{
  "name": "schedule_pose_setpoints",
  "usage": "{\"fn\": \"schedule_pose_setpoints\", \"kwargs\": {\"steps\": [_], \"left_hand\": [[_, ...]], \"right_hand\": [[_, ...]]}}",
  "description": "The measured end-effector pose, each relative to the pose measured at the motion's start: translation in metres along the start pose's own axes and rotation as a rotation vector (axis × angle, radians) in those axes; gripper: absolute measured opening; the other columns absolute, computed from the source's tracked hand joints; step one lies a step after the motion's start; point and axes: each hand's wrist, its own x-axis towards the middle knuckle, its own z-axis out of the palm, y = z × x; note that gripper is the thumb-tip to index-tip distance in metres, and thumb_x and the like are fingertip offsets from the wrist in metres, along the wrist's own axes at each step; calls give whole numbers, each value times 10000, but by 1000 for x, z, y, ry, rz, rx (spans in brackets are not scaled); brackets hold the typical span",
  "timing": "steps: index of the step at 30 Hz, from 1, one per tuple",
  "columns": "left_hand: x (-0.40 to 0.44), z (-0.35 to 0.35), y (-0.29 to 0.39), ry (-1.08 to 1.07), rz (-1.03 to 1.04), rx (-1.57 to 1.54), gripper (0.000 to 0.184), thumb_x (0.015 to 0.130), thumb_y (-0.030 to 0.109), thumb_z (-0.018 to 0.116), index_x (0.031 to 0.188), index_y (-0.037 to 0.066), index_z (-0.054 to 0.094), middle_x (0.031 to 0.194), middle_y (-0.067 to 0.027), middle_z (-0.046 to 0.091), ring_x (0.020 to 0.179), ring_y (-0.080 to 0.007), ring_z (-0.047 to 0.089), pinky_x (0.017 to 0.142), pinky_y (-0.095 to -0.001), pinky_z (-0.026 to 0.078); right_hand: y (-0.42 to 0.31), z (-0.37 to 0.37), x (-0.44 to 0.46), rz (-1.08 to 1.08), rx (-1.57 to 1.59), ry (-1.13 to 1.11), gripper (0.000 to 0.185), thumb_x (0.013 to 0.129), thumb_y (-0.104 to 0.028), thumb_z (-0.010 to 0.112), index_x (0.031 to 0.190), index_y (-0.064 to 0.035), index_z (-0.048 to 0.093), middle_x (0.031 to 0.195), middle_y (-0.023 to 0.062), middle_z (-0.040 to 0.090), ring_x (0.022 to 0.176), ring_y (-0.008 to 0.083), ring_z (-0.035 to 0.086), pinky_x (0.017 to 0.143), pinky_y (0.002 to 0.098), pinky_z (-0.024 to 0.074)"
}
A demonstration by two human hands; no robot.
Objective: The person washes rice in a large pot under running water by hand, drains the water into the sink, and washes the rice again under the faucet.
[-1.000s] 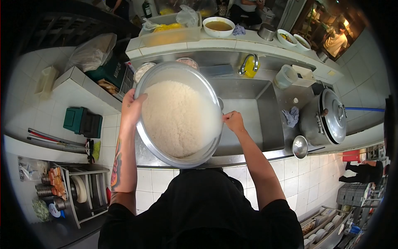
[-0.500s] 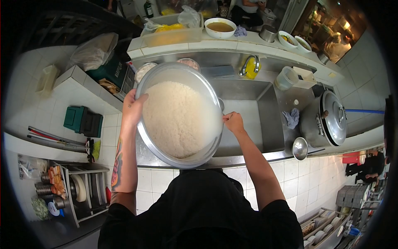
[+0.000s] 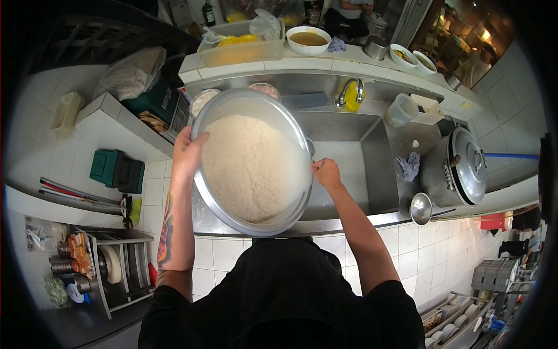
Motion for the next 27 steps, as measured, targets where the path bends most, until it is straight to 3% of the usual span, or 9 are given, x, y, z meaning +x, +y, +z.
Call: {"fn": "schedule_pose_setpoints", "kwargs": {"steps": [27], "left_hand": [[-6, 3, 4, 41, -6, -20, 171, 848, 99, 639, 988, 2, 633, 827, -11, 623, 745, -84, 539, 683, -234, 403]], "right_hand": [[-19, -4, 0, 12, -212, -77, 102, 760, -154, 666, 804, -122, 752, 855, 137, 709, 858, 318, 680, 817, 412, 537]]}}
